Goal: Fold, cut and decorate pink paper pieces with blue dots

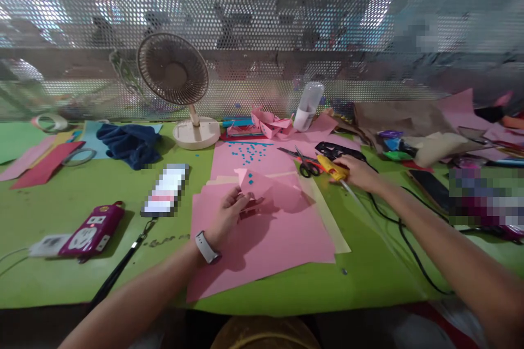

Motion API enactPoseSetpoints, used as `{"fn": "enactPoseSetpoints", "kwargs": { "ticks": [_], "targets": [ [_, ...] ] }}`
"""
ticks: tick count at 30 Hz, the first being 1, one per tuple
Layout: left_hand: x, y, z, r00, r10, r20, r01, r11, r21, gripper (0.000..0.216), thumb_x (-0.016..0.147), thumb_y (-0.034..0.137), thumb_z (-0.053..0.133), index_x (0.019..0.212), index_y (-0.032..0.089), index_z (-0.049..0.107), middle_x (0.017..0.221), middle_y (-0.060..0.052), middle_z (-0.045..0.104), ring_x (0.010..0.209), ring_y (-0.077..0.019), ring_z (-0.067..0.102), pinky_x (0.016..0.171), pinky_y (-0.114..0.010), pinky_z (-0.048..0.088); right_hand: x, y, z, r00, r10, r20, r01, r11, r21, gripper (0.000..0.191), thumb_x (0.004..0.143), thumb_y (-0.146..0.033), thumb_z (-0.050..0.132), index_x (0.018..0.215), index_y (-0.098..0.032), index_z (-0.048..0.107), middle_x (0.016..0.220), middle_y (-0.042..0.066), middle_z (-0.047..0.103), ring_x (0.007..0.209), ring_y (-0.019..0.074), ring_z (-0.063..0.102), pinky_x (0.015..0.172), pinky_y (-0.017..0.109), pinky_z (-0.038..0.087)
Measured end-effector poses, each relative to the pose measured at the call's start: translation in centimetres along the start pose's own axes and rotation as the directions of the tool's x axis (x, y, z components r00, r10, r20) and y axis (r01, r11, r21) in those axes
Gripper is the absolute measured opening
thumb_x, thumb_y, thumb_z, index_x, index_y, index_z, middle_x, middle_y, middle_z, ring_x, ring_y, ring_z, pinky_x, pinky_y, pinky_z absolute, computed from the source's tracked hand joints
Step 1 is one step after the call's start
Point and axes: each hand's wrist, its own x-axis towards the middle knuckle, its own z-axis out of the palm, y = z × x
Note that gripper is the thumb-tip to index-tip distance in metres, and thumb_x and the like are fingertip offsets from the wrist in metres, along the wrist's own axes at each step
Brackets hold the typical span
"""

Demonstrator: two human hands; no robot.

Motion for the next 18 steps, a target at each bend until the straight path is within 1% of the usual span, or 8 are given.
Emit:
{"fn": "enactPoseSetpoints", "kwargs": {
  "ticks": [3,6,7,9,11,14,16,18],
  "targets": [
    [0.1,0.0,0.0,0.999,-0.021,-0.030,0.021,1.000,-0.019,0.039,0.070,0.036,0.082,0.080,0.019,0.048,0.086,-0.001,0.066,0.101,-0.0237,0.069,0.077,-0.029,0.055,0.4,1.5,-0.9,0.993,-0.018,0.115,0.019,1.000,-0.002,0.043,0.065,-0.029,0.075,0.107,-0.018,0.068,0.106,0.013,0.068,0.094,0.0261,0.065,0.081,0.033,0.050],
    [0.3,-0.1,-0.2,0.998,-0.033,-0.050,0.030,0.998,-0.055,0.040,0.068,0.037,0.083,0.080,0.019,0.049,0.084,0.000,0.064,0.097,-0.0223,0.070,0.076,-0.028,0.055,1.7,1.4,-2.6,0.970,-0.061,0.236,0.071,0.997,-0.036,0.042,0.068,-0.031,0.071,0.108,-0.020,0.069,0.108,0.011,0.069,0.098,0.0269,0.065,0.083,0.035,0.050],
    [0.4,-0.2,-0.2,0.998,-0.033,-0.053,0.030,0.998,-0.064,0.040,0.067,0.037,0.084,0.079,0.018,0.050,0.085,0.001,0.063,0.096,-0.0220,0.070,0.076,-0.028,0.056,2.5,0.7,-2.9,0.971,-0.066,0.230,0.080,0.995,-0.053,0.037,0.072,-0.033,0.069,0.106,-0.020,0.070,0.106,0.011,0.070,0.096,0.0268,0.065,0.082,0.035,0.050],
    [0.4,-0.3,-0.3,0.997,-0.040,-0.061,0.036,0.996,-0.078,0.041,0.066,0.038,0.084,0.080,0.018,0.051,0.084,0.001,0.063,0.094,-0.0218,0.070,0.076,-0.029,0.056,4.7,-1.8,-2.8,0.987,-0.057,0.151,0.071,0.994,-0.084,0.027,0.083,-0.037,0.059,0.098,-0.020,0.072,0.097,0.010,0.071,0.087,0.0257,0.066,0.078,0.036,0.050],
    [0.4,-0.3,-0.3,0.996,-0.052,-0.070,0.046,0.995,-0.083,0.042,0.064,0.038,0.085,0.079,0.019,0.051,0.082,0.001,0.062,0.091,-0.0216,0.071,0.075,-0.029,0.056,7.4,-5.5,-1.2,0.983,-0.169,0.075,0.171,0.985,-0.018,0.030,0.092,-0.035,0.047,0.101,-0.020,0.072,0.102,0.009,0.071,0.091,0.0243,0.065,0.083,0.036,0.049],
    [0.3,-0.2,-0.1,0.995,-0.056,-0.088,0.049,0.996,-0.074,0.045,0.061,0.041,0.086,0.079,0.019,0.051,0.081,0.002,0.062,0.088,-0.0211,0.071,0.071,-0.028,0.056,11.7,-11.1,3.0,0.961,-0.276,0.009,0.276,0.961,-0.015,0.035,0.097,-0.030,0.042,0.118,-0.019,0.067,0.126,0.010,0.063,0.120,0.0241,0.054,0.104,0.038,0.039],
    [0.3,-0.1,-0.1,0.994,-0.051,-0.092,0.046,0.997,-0.059,0.047,0.059,0.043,0.087,0.079,0.019,0.051,0.079,0.002,0.062,0.086,-0.0209,0.071,0.069,-0.028,0.056,14.0,-13.7,6.0,0.957,-0.289,-0.008,0.286,0.952,-0.108,0.041,0.096,-0.038,0.045,0.129,-0.018,0.061,0.139,0.014,0.054,0.127,0.0282,0.048,0.109,0.044,0.033],
    [0.3,0.0,0.0,0.995,-0.051,-0.084,0.047,0.998,-0.050,0.048,0.058,0.044,0.087,0.079,0.019,0.051,0.077,0.003,0.061,0.084,-0.0208,0.071,0.068,-0.027,0.055,15.7,-15.2,8.3,0.970,-0.240,-0.029,0.231,0.958,-0.172,0.050,0.096,-0.047,0.045,0.134,-0.018,0.057,0.148,0.016,0.044,0.134,0.0328,0.039,0.112,0.052,0.027]
  ]
}}
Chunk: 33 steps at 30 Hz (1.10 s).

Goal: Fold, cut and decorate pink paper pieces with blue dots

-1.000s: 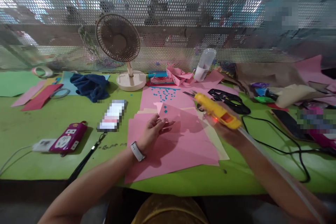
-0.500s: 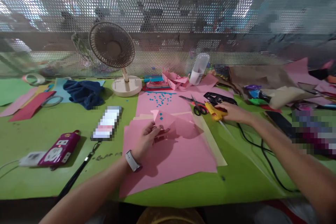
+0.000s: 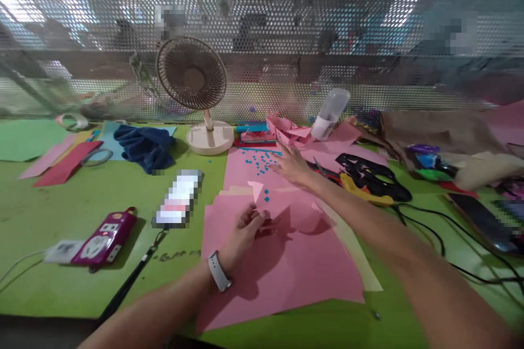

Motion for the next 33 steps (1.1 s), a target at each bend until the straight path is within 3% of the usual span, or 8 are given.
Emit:
{"fn": "enactPoseSetpoints", "kwargs": {
  "ticks": [5,12,17,22,29,33],
  "targets": [
    [0.0,0.2,-0.1,1.000,0.003,0.008,-0.003,1.000,-0.013,0.048,0.058,0.046,0.087,0.078,0.019,0.051,0.078,0.002,0.061,0.081,-0.0201,0.071,0.068,-0.028,0.055,1.6,-0.7,2.1,0.997,0.057,0.056,-0.055,0.998,-0.036,0.061,0.094,-0.061,0.038,0.136,-0.020,0.056,0.153,0.014,0.037,0.141,0.0365,0.029,0.113,0.059,0.020],
    [0.2,-0.1,-0.2,1.000,0.014,0.021,-0.014,1.000,0.003,0.045,0.062,0.043,0.085,0.078,0.019,0.050,0.079,0.000,0.064,0.083,-0.0210,0.071,0.069,-0.029,0.055,-1.3,-0.1,0.9,0.999,-0.012,0.037,0.009,0.998,0.058,0.051,0.096,-0.055,0.037,0.130,-0.027,0.062,0.152,0.009,0.040,0.142,0.0353,0.028,0.114,0.059,0.019],
    [0.2,-0.2,-0.1,0.999,0.043,0.031,-0.043,0.999,0.016,0.044,0.061,0.043,0.085,0.079,0.018,0.053,0.078,0.001,0.062,0.083,-0.0215,0.071,0.069,-0.029,0.055,-1.7,0.9,0.2,0.997,0.061,-0.049,-0.045,0.962,0.268,0.032,0.095,-0.034,0.048,0.115,-0.022,0.071,0.132,0.012,0.060,0.126,0.0273,0.051,0.109,0.046,0.035],
    [0.1,-0.2,-0.1,0.998,0.052,0.044,-0.053,0.998,0.023,0.042,0.063,0.041,0.084,0.079,0.018,0.054,0.081,0.000,0.064,0.082,-0.0215,0.071,0.069,-0.029,0.054,-0.9,1.2,0.1,0.995,0.085,-0.054,-0.067,0.961,0.270,0.027,0.094,-0.020,0.047,0.106,-0.017,0.071,0.106,0.010,0.072,0.099,0.0208,0.065,0.090,0.034,0.049],
    [0.4,-0.4,-0.4,0.996,0.045,0.071,-0.047,0.998,0.035,0.045,0.062,0.044,0.084,0.081,0.018,0.053,0.078,0.001,0.062,0.081,-0.0215,0.071,0.069,-0.030,0.054,-0.6,-0.2,-0.4,0.996,-0.073,0.045,0.064,0.982,0.177,0.009,0.086,-0.015,0.062,0.091,-0.016,0.069,0.102,0.011,0.070,0.099,0.0222,0.062,0.088,0.031,0.046],
    [0.5,-0.4,-0.4,0.997,0.032,0.073,-0.033,0.999,0.025,0.049,0.058,0.045,0.086,0.078,0.018,0.049,0.075,0.002,0.061,0.077,-0.0212,0.071,0.067,-0.030,0.054,0.5,-0.6,-0.9,0.986,-0.143,0.088,0.129,0.981,0.144,0.006,0.083,-0.010,0.064,0.082,-0.016,0.064,0.096,0.008,0.069,0.091,0.0175,0.061,0.083,0.026,0.044]
  ]
}}
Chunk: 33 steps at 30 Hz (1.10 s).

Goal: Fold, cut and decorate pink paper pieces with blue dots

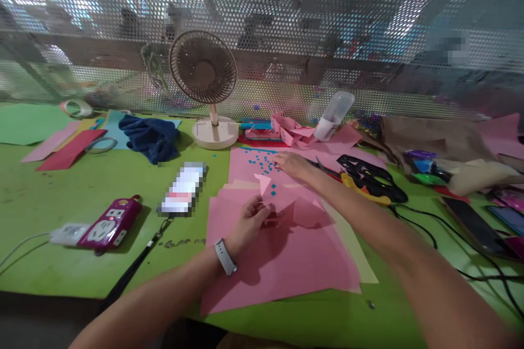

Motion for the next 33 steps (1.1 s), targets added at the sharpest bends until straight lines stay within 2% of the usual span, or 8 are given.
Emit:
{"fn": "enactPoseSetpoints", "kwargs": {
  "ticks": [5,8,12,15,18,21,27,33],
  "targets": [
    [0.0,0.0,0.0,1.000,0.014,0.012,-0.014,1.000,-0.005,0.048,0.060,0.045,0.085,0.079,0.018,0.050,0.076,0.001,0.061,0.078,-0.0209,0.071,0.067,-0.029,0.053,0.5,-0.6,-0.5,0.999,-0.049,-0.003,0.049,0.998,-0.037,0.018,0.086,-0.008,0.057,0.071,-0.018,0.054,0.084,0.000,0.065,0.081,0.0099,0.057,0.076,0.019,0.040],
    [0.0,0.0,0.0,1.000,0.011,0.007,-0.011,1.000,-0.011,0.048,0.060,0.043,0.085,0.079,0.018,0.049,0.075,0.001,0.061,0.078,-0.0215,0.071,0.066,-0.029,0.053,0.3,-0.7,-0.4,0.999,-0.033,-0.037,0.032,0.998,-0.047,0.022,0.086,-0.006,0.055,0.068,-0.018,0.051,0.080,0.000,0.063,0.076,0.0085,0.055,0.073,0.018,0.038],
    [0.1,-0.1,-0.1,1.000,0.007,0.000,-0.007,1.000,-0.005,0.049,0.060,0.043,0.086,0.079,0.019,0.048,0.075,0.001,0.062,0.079,-0.0227,0.072,0.067,-0.031,0.054,-0.1,0.2,0.1,0.998,0.034,-0.049,-0.034,0.999,-0.011,0.010,0.090,-0.011,0.054,0.083,-0.014,0.060,0.092,0.005,0.065,0.086,0.0117,0.057,0.078,0.021,0.039],
    [0.1,-0.1,-0.1,1.000,0.003,0.004,-0.003,1.000,0.000,0.050,0.059,0.044,0.086,0.079,0.019,0.048,0.074,0.001,0.062,0.077,-0.0221,0.072,0.066,-0.030,0.054,0.1,1.1,0.6,0.999,0.045,-0.021,-0.045,0.999,-0.010,0.005,0.089,-0.016,0.060,0.091,-0.013,0.064,0.097,0.008,0.066,0.089,0.0149,0.059,0.080,0.023,0.040],
    [0.1,0.0,0.1,1.000,0.002,0.005,-0.002,1.000,-0.003,0.051,0.056,0.046,0.087,0.080,0.018,0.051,0.075,0.002,0.062,0.076,-0.0205,0.072,0.066,-0.028,0.054,0.6,1.5,1.2,0.999,0.041,0.019,-0.040,0.999,-0.020,0.007,0.086,-0.017,0.065,0.092,-0.014,0.066,0.098,0.009,0.066,0.090,0.0178,0.061,0.080,0.025,0.041],
    [0.0,0.1,0.1,1.000,0.003,0.005,-0.003,1.000,-0.002,0.051,0.056,0.046,0.087,0.081,0.018,0.053,0.076,0.002,0.062,0.076,-0.0203,0.071,0.066,-0.028,0.054,1.0,1.5,1.6,0.998,0.036,0.044,-0.035,0.999,-0.031,0.007,0.088,-0.016,0.062,0.092,-0.014,0.067,0.098,0.010,0.066,0.091,0.0195,0.061,0.081,0.027,0.042],
    [0.0,0.0,0.1,1.000,-0.001,-0.004,0.001,1.000,0.003,0.045,0.061,0.042,0.085,0.081,0.017,0.054,0.078,0.001,0.063,0.078,-0.0209,0.071,0.068,-0.030,0.054,1.0,1.6,1.9,0.998,0.063,0.028,-0.062,0.998,-0.019,0.011,0.090,-0.015,0.057,0.096,-0.012,0.066,0.101,0.014,0.066,0.095,0.0223,0.061,0.083,0.029,0.042],
    [0.1,0.0,0.0,1.000,-0.007,0.004,0.007,1.000,-0.023,0.052,0.056,0.044,0.087,0.079,0.018,0.049,0.076,0.002,0.063,0.077,-0.0211,0.072,0.067,-0.029,0.054,1.3,2.5,1.7,0.998,0.048,0.037,-0.051,0.995,0.083,0.013,0.086,-0.014,0.061,0.098,-0.015,0.066,0.103,0.009,0.067,0.093,0.0183,0.061,0.083,0.026,0.043]
  ]
}}
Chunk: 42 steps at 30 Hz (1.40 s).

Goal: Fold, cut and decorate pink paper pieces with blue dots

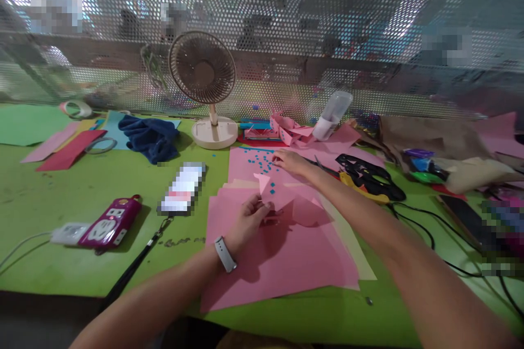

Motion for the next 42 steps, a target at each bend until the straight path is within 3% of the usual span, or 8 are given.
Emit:
{"fn": "enactPoseSetpoints", "kwargs": {
  "ticks": [7,16,19,24,27,29,35,42],
  "targets": [
    [0.1,-0.2,-0.1,1.000,0.010,-0.002,-0.010,1.000,0.012,0.050,0.058,0.044,0.086,0.080,0.018,0.051,0.077,0.002,0.062,0.078,-0.0208,0.071,0.066,-0.029,0.054,0.8,0.9,0.1,1.000,0.006,0.031,-0.010,0.994,0.113,0.012,0.078,-0.013,0.067,0.088,-0.018,0.068,0.092,0.005,0.068,0.082,0.0161,0.060,0.075,0.025,0.043],
    [-0.1,0.0,0.0,1.000,0.020,0.016,-0.020,1.000,0.019,0.047,0.059,0.044,0.086,0.080,0.017,0.054,0.078,0.001,0.064,0.078,-0.0197,0.072,0.066,-0.027,0.055,-0.6,0.6,0.1,0.989,0.124,-0.079,-0.094,0.945,0.315,0.004,0.073,-0.014,0.065,0.074,-0.017,0.064,0.077,0.002,0.067,0.072,0.0149,0.057,0.069,0.025,0.042],
    [-0.1,-0.1,0.0,1.000,0.015,0.009,-0.015,1.000,0.001,0.047,0.060,0.042,0.086,0.080,0.018,0.053,0.078,0.001,0.065,0.079,-0.0207,0.072,0.066,-0.027,0.055,-1.5,0.3,-0.3,0.970,0.209,-0.128,-0.138,0.897,0.421,0.005,0.074,-0.021,0.065,0.072,-0.018,0.062,0.068,0.001,0.065,0.064,0.0139,0.056,0.064,0.025,0.043],
    [-0.1,-0.5,0.1,1.000,0.007,-0.007,-0.008,0.998,-0.058,0.042,0.063,0.039,0.085,0.080,0.018,0.054,0.080,0.000,0.064,0.090,-0.0234,0.072,0.073,-0.029,0.056,-4.1,-0.9,-2.8,0.909,0.347,-0.230,-0.151,0.790,0.594,0.029,0.077,-0.047,0.065,0.076,-0.018,0.059,0.069,0.001,0.065,0.064,0.0143,0.060,0.065,0.028,0.048],
    [-0.4,-0.6,0.3,1.000,0.002,0.006,-0.001,0.996,-0.088,0.041,0.064,0.036,0.086,0.078,0.018,0.051,0.080,0.000,0.063,0.096,-0.0248,0.070,0.076,-0.030,0.056,-6.9,-3.3,-4.9,0.851,0.432,-0.297,-0.103,0.693,0.713,0.034,0.073,-0.051,0.069,0.078,-0.018,0.060,0.070,0.001,0.064,0.064,0.0135,0.058,0.065,0.028,0.048],
    [-0.6,-0.6,0.6,1.000,0.003,0.005,-0.003,0.995,-0.098,0.042,0.064,0.035,0.086,0.077,0.018,0.050,0.080,0.001,0.063,0.098,-0.0251,0.070,0.078,-0.031,0.056,-9.1,-5.9,-5.7,0.846,0.448,-0.290,-0.075,0.637,0.767,0.032,0.071,-0.048,0.073,0.078,-0.018,0.063,0.070,0.001,0.064,0.064,0.0130,0.057,0.064,0.027,0.047],
    [-1.2,-0.7,1.0,0.999,0.038,0.014,-0.037,0.997,-0.061,0.034,0.073,0.031,0.080,0.086,0.018,0.052,0.084,0.000,0.065,0.095,-0.0210,0.069,0.085,-0.035,0.055,-13.3,-13.1,-4.0,0.886,0.366,-0.286,-0.099,0.750,0.654,0.021,0.080,-0.038,0.069,0.073,-0.020,0.063,0.071,0.000,0.062,0.063,0.0127,0.055,0.059,0.027,0.046],
    [-1.3,-0.8,1.0,0.997,0.060,0.058,-0.056,0.996,-0.064,0.037,0.074,0.033,0.080,0.088,0.019,0.049,0.087,-0.001,0.068,0.094,-0.0186,0.068,0.091,-0.038,0.053,-14.0,-14.8,-2.4,0.860,0.257,-0.441,-0.038,0.894,0.447,0.009,0.086,-0.024,0.066,0.077,-0.021,0.065,0.079,0.002,0.062,0.078,0.0171,0.058,0.072,0.032,0.047]
  ]
}}
